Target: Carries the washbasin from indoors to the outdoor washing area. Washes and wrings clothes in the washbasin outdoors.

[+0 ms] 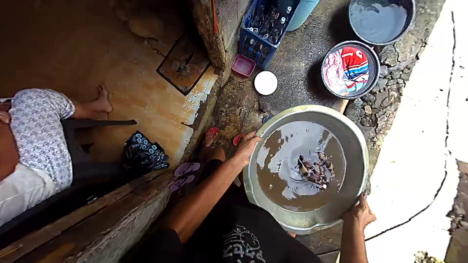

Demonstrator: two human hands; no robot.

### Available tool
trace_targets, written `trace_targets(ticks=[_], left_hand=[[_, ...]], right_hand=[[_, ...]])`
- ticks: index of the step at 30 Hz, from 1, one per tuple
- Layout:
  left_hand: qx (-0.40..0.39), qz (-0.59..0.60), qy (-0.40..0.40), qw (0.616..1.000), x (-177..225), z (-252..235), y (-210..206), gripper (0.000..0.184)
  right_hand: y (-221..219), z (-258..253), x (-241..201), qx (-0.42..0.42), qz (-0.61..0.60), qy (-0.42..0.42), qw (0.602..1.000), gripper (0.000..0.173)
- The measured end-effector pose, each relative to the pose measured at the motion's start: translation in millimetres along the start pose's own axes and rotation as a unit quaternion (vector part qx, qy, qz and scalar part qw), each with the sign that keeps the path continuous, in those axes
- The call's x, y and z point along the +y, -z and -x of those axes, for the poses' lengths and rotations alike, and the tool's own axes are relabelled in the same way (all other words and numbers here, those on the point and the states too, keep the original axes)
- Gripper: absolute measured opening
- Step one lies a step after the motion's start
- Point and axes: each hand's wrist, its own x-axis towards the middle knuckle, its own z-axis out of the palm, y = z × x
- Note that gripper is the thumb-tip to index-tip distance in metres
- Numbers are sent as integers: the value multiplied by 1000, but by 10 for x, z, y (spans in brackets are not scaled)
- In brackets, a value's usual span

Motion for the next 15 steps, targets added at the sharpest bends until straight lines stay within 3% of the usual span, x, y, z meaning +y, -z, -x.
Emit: trace_targets(ticks=[7, 15], left_hand=[[-24, -13, 6, 1000, 316, -205, 136, 37], [-139, -46, 12, 989, 1110, -430, 283, 38]], right_hand=[[-166, 189, -198, 43, 56, -34, 997, 43], [-220, 785, -593, 111, 35, -45, 992, 47]])
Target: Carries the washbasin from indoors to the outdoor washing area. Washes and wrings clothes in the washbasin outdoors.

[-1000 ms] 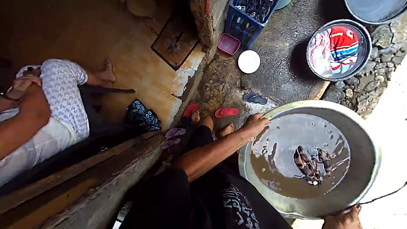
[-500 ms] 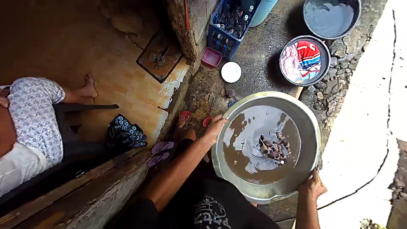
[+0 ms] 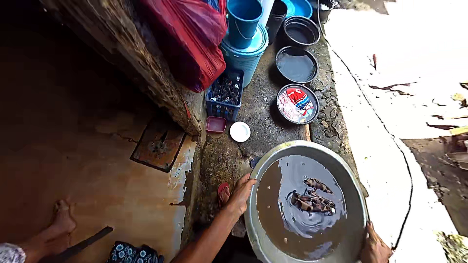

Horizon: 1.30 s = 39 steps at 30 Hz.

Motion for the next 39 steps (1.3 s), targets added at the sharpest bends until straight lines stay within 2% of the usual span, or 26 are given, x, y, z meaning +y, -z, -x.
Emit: trace_targets(ticks=[4, 10, 19, 25, 30, 34, 39], left_hand=[[-29, -16, 12, 999, 373, 80, 143, 40], [-4, -21, -4, 1000, 638, 49, 386, 37], [57, -49, -22, 997, 595, -59, 640, 35], [100, -84, 4, 991, 511, -290, 670, 32], [132, -103, 25, 986, 266, -514, 421, 31], [173, -110, 36, 978, -83, -749, 63, 20], [230, -84, 23, 969, -462, -1095, -416, 17]], right_hand=[[-30, 186, -105, 11, -35, -15, 999, 42], [-317, 428, -271, 16, -25, -28, 999, 46], [-689, 446, -186, -42, -23, -30, 998, 45], [-905, 345, 77, -62, -71, -37, 995, 41], [-905, 66, 324, -68, -88, -47, 993, 37], [-817, -327, 594, -72, -88, -56, 992, 34], [-770, -880, 789, -85, -124, -48, 987, 30]])
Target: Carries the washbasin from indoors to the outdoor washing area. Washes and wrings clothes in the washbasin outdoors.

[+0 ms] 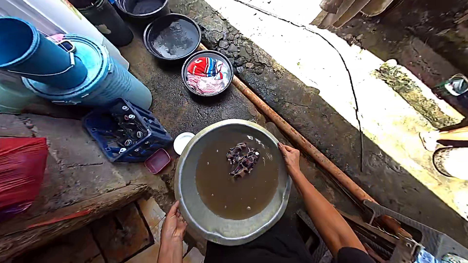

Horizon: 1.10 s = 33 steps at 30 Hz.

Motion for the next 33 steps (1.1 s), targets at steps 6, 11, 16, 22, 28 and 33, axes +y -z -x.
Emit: trace_targets(ticks=[6, 11, 16, 22, 28, 33], left_hand=[[5, -10, -4, 1000, -32, 52, -858, 19], [-12, -17, 1, 1000, 17, -74, -1721, 17], [-30, -27, 11, 999, 177, -511, -2521, 23], [-30, -35, -22, 999, 136, -1391, -3545, 38], [-3, -4, -44, 999, -278, -2739, -4453, 34], [29, -8, -53, 998, -687, -3929, -4892, 35]], right_hand=[[308, -792, 73, -1, -2, -21, 1000, 28], [497, -1493, 15, 17, 15, -25, 999, 28], [352, -2206, 58, 34, 8, -40, 999, 24], [-125, -3139, 173, 53, -10, -160, 986, 28], [-968, -4296, 867, 54, -54, -194, 978, 28], [-1852, -5161, 1647, 33, -61, -206, 976, 25]])
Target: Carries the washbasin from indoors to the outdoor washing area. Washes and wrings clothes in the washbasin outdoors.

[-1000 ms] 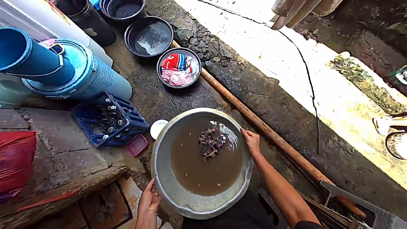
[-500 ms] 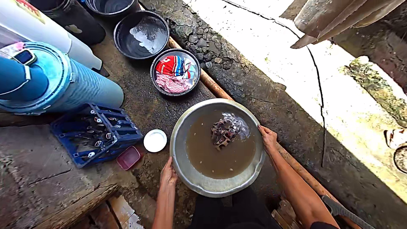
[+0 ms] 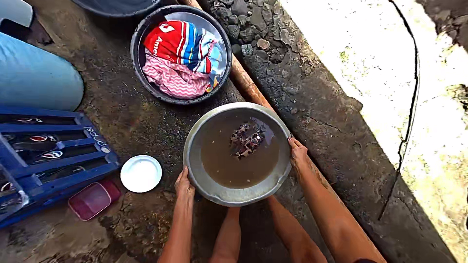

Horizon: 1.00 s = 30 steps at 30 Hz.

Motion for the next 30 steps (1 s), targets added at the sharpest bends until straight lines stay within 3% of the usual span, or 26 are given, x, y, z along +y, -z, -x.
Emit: trace_targets(ticks=[4, 9, 16, 19, 21, 23, 25, 27, 30], left_hand=[[29, -17, 6, 999, -312, -593, -374, 35], [61, -31, 9, 998, -514, -1104, -623, 32], [60, -23, 5, 998, -533, -1427, -680, 30], [52, -111, -15, 992, -504, -1403, -704, 35], [48, -304, -110, 945, -532, -1218, -743, 50], [7, -498, -277, 821, -652, -987, -889, 75], [-51, -556, -428, 711, -949, -928, -1187, 74], [-122, -585, -458, 658, -1316, -979, -1521, 67], [-163, -634, -386, 650, -1688, -1071, -1906, 63]], right_hand=[[-399, -667, 382, 5, 23, -7, 1000, 22], [-707, -1099, 682, -6, 25, -20, 999, 27], [-997, -1242, 740, -21, 38, -12, 999, 29], [-944, -1251, 724, -38, 127, 37, 990, 36], [-910, -1193, 688, -53, 274, 176, 944, 38], [-1003, -1100, 628, -53, 402, 377, 832, 50], [-1299, -1022, 642, -85, 395, 512, 758, 44], [-1648, -1005, 783, -173, 390, 544, 723, 36], [-1973, -1163, 1130, -248, 464, 500, 688, 35]])
